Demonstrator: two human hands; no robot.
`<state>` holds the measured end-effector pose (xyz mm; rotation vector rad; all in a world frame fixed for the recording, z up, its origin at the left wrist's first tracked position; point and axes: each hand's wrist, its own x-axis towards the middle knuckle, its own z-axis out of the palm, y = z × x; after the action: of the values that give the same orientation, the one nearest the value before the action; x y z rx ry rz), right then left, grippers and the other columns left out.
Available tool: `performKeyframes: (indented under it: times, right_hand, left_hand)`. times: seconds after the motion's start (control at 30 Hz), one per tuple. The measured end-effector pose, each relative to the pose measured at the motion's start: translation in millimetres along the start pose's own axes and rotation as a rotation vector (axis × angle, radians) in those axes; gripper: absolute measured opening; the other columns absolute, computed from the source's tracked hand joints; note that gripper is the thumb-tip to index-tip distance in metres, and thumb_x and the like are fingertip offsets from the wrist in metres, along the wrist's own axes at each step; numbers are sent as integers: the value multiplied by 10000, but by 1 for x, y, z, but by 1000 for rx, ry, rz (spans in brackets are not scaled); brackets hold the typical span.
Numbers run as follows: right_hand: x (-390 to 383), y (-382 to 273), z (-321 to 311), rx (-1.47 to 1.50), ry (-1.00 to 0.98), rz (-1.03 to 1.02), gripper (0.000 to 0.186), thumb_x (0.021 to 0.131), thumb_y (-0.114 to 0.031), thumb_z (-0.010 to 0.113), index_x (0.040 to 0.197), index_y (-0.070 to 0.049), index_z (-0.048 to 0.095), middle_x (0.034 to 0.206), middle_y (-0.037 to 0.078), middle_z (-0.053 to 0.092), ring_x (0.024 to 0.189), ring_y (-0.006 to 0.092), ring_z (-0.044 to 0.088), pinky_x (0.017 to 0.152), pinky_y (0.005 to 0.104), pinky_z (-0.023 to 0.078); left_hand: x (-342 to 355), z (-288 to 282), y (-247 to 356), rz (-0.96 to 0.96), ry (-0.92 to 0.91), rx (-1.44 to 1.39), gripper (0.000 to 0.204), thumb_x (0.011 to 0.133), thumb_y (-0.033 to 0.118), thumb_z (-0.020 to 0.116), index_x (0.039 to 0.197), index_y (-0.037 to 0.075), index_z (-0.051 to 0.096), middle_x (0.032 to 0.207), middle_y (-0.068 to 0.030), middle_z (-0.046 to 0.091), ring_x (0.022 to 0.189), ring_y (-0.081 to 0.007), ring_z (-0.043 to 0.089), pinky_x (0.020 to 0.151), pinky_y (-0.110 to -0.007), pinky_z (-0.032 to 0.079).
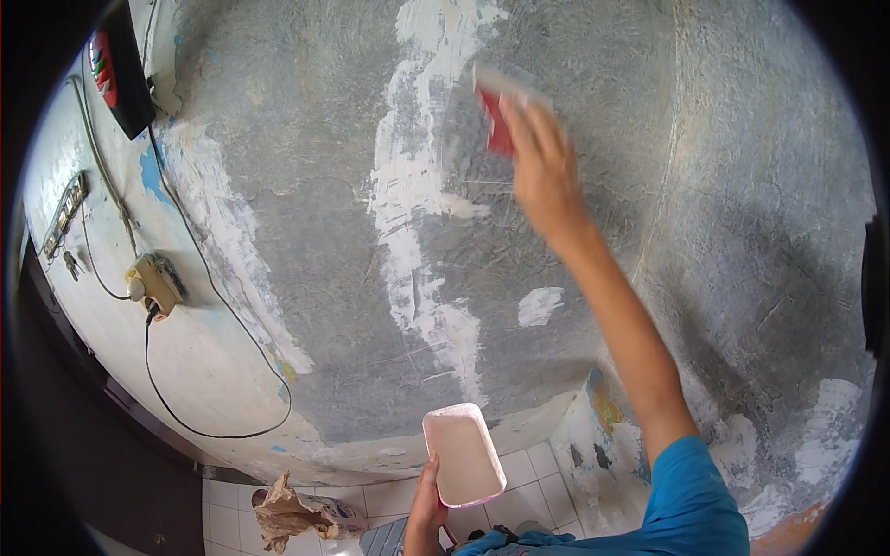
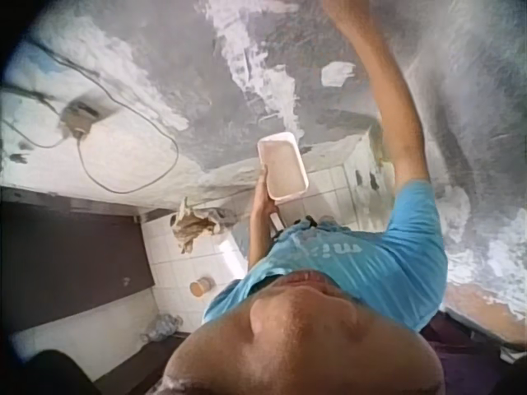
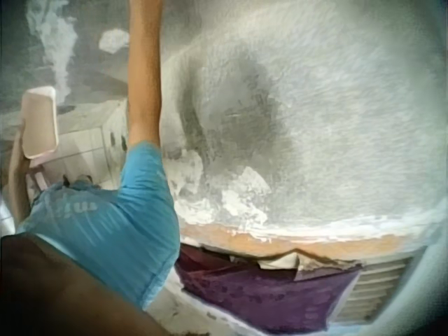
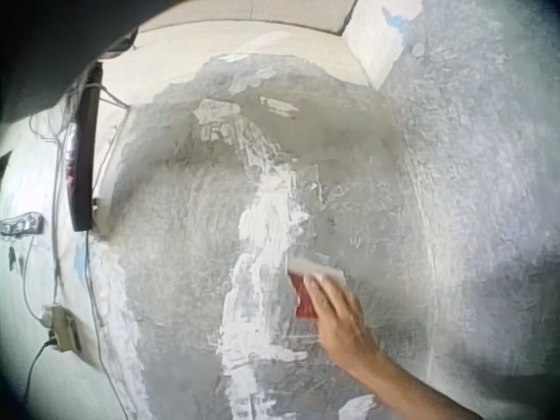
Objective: The person applies plaster to a damaged wall using a putty knife to scoop the plaster from a plastic container and spread it onto the wall.
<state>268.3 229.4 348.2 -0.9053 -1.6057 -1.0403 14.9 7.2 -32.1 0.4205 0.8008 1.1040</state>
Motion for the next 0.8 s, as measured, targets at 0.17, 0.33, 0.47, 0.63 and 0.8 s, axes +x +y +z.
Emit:
performKeyframes:
  times: [0.17,0.33,0.47,0.63,0.8]
  right_hand:
    - [11,-4,30,-101,-13,-45,575,967,6,524,1531,-64,439,1536,194,461,1425,402,430,1188,548,356]
    - [-122,-52,45,18,-180,-76,563,965,24,518,1520,-52,453,1587,166,421,1456,393,400,1205,545,343]
    - [-63,-24,25,78,-79,-90,605,939,78,537,1517,-89,471,1579,172,429,1467,373,390,1211,531,354]
    - [39,0,26,-87,-53,-96,633,928,82,552,1523,-113,468,1563,168,447,1469,354,393,1226,525,333]
    - [-97,-39,39,4,-219,-150,579,943,40,535,1498,-121,507,1550,114,482,1462,333,412,1217,513,344]
  left_hand:
    - [1,7,2,16,-1,12,632,1070,462,493,1468,-27,452,1428,-157,566,1291,-253,571,1078,-383,473]
    - [-2,1,8,14,12,11,632,1066,466,498,1464,-23,456,1421,-157,569,1288,-254,572,1077,-382,472]
    - [-3,-3,4,46,-8,-9,637,1056,480,516,1454,-16,464,1402,-151,579,1270,-251,584,1068,-384,479]
    - [2,-1,1,31,-18,-4,650,1053,492,521,1456,-13,459,1394,-145,584,1259,-250,593,1064,-384,482]
    - [-5,-3,10,53,-24,-1,633,1059,482,512,1458,-7,460,1408,-149,574,1276,-250,581,1065,-389,483]
